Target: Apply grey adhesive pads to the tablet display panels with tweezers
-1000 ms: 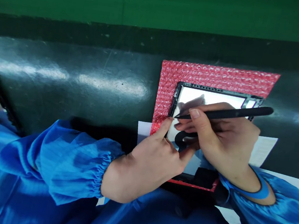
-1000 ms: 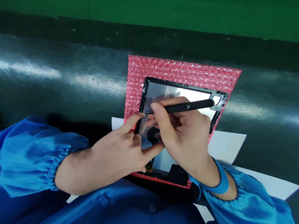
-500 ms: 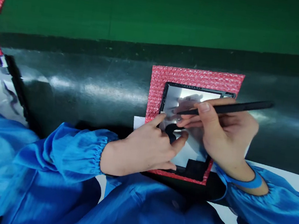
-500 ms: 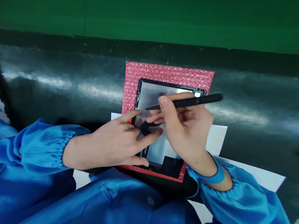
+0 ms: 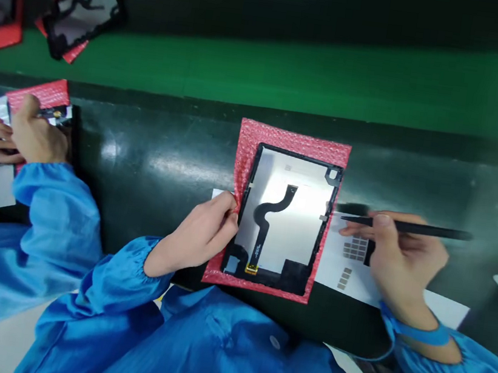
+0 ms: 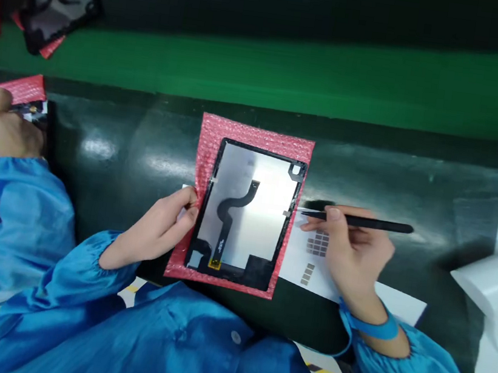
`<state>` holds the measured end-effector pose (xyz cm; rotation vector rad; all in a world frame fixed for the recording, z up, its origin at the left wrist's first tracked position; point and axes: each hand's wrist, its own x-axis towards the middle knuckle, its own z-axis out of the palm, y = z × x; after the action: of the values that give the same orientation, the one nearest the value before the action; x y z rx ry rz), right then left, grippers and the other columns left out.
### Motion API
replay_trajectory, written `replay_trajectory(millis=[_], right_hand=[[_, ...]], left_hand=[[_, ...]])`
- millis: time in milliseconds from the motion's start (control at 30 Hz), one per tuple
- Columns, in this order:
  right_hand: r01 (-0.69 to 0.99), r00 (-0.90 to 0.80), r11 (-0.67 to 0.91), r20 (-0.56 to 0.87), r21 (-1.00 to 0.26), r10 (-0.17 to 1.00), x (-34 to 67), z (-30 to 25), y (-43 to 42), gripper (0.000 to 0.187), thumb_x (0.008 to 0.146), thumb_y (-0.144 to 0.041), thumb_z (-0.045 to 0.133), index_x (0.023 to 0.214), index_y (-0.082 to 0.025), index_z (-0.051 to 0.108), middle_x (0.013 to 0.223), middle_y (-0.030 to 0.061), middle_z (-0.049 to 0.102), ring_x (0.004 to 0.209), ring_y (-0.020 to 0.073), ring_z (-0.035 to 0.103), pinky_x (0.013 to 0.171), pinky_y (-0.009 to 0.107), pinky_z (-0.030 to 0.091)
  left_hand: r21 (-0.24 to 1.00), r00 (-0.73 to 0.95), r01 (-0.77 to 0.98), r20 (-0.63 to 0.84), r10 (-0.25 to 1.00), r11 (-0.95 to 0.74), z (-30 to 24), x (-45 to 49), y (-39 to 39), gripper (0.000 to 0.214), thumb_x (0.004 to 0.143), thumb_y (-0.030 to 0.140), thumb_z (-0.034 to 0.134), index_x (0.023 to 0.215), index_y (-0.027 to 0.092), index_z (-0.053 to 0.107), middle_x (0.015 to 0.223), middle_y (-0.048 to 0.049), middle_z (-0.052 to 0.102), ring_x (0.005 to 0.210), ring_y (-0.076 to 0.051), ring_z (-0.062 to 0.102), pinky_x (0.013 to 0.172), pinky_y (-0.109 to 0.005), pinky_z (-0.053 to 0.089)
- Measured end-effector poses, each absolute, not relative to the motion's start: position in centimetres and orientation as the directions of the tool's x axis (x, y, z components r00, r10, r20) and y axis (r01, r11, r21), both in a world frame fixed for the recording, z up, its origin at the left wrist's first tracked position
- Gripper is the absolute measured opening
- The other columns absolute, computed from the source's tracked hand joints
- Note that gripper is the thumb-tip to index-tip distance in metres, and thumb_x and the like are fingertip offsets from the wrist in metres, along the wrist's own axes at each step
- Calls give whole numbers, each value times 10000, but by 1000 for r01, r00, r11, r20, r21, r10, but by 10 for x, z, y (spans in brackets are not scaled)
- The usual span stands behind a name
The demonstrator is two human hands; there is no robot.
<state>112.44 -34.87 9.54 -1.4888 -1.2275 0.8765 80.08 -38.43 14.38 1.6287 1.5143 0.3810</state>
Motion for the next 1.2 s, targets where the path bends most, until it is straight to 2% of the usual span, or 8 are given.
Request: replay_trajectory(millis=[167, 333, 533, 633, 767, 900, 1067, 1200], right_hand=[[147, 225, -21, 13, -989, 974, 1125, 85, -351, 319, 997, -524, 831, 920, -227, 743, 619, 19, 773, 545, 243, 807, 522, 323, 659], [-71, 192, -62, -75, -996, 979, 1134, 77, -351, 420, 1023, -627, 769, 934, -222, 704, 684, 5, 810, 512, 210, 790, 578, 330, 676], [-138, 143, -30, -50, -990, 988, 1133, 77, -348, 453, 1016, -650, 764, 926, -211, 697, 619, 19, 784, 509, 220, 791, 562, 307, 649], [-138, 129, -22, -40, -990, 991, 1132, 81, -347, 468, 1014, -663, 758, 916, -210, 694, 616, 29, 783, 501, 210, 781, 556, 295, 640], [-148, 121, -58, -76, -987, 990, 1129, 81, -349, 516, 988, -718, 755, 914, -214, 681, 626, 27, 781, 473, 204, 759, 531, 296, 625], [-176, 117, -105, -126, -979, 985, 1124, 80, -352, 570, 939, -776, 768, 901, -214, 677, 623, 17, 767, 473, 190, 746, 514, 289, 607], [-228, 114, -120, -149, -966, 982, 1118, 79, -355, 610, 899, -822, 769, 894, -223, 654, 612, -3, 746, 462, 168, 715, 496, 275, 580], [-272, 130, -102, -141, -957, 981, 1116, 80, -358, 631, 901, -857, 735, 893, -237, 619, 600, -22, 720, 443, 153, 678, 480, 271, 556]], left_hand=[[914, 106, 360, -239, 965, 187, 124, 822, -393, 349, 1061, 494, 586, 1054, 298, 297, 881, 49, 575, 668, -125, 560, 639, -255, 505], [948, -37, 251, -192, 981, 195, 111, 824, -323, 457, 966, 463, 701, 1123, 305, 302, 854, 60, 574, 571, -119, 511, 576, -259, 469], [923, -140, 359, -96, 986, 141, 110, 848, -148, 300, 1067, 323, 705, 1269, 223, 507, 920, 14, 634, 714, -129, 617, 723, -286, 564], [877, -131, 470, -39, 991, 96, 117, 861, -97, 347, 1109, 420, 716, 1335, 164, 653, 1127, -60, 717, 890, -171, 710, 794, -337, 640], [766, -99, 643, 114, 989, -24, 128, 858, -86, 439, 1091, 427, 760, 1437, 172, 669, 1411, -121, 703, 1191, -259, 735, 994, -465, 662], [618, 47, 763, 240, 970, -190, 125, 870, -94, 485, 1079, 431, 772, 1482, 186, 655, 1525, -137, 653, 1338, -314, 687, 1097, -541, 624], [490, 472, 739, 115, 874, -463, 103, 975, -99, 397, 1092, 435, 755, 1388, 173, 709, 1387, -117, 719, 1205, -267, 737, 1044, -495, 651], [416, 670, 653, 72, 739, -633, 96, 1090, -99, 412, 1088, 419, 762, 1414, 174, 700, 1429, -125, 704, 1256, -283, 723, 1074, -518, 641]])
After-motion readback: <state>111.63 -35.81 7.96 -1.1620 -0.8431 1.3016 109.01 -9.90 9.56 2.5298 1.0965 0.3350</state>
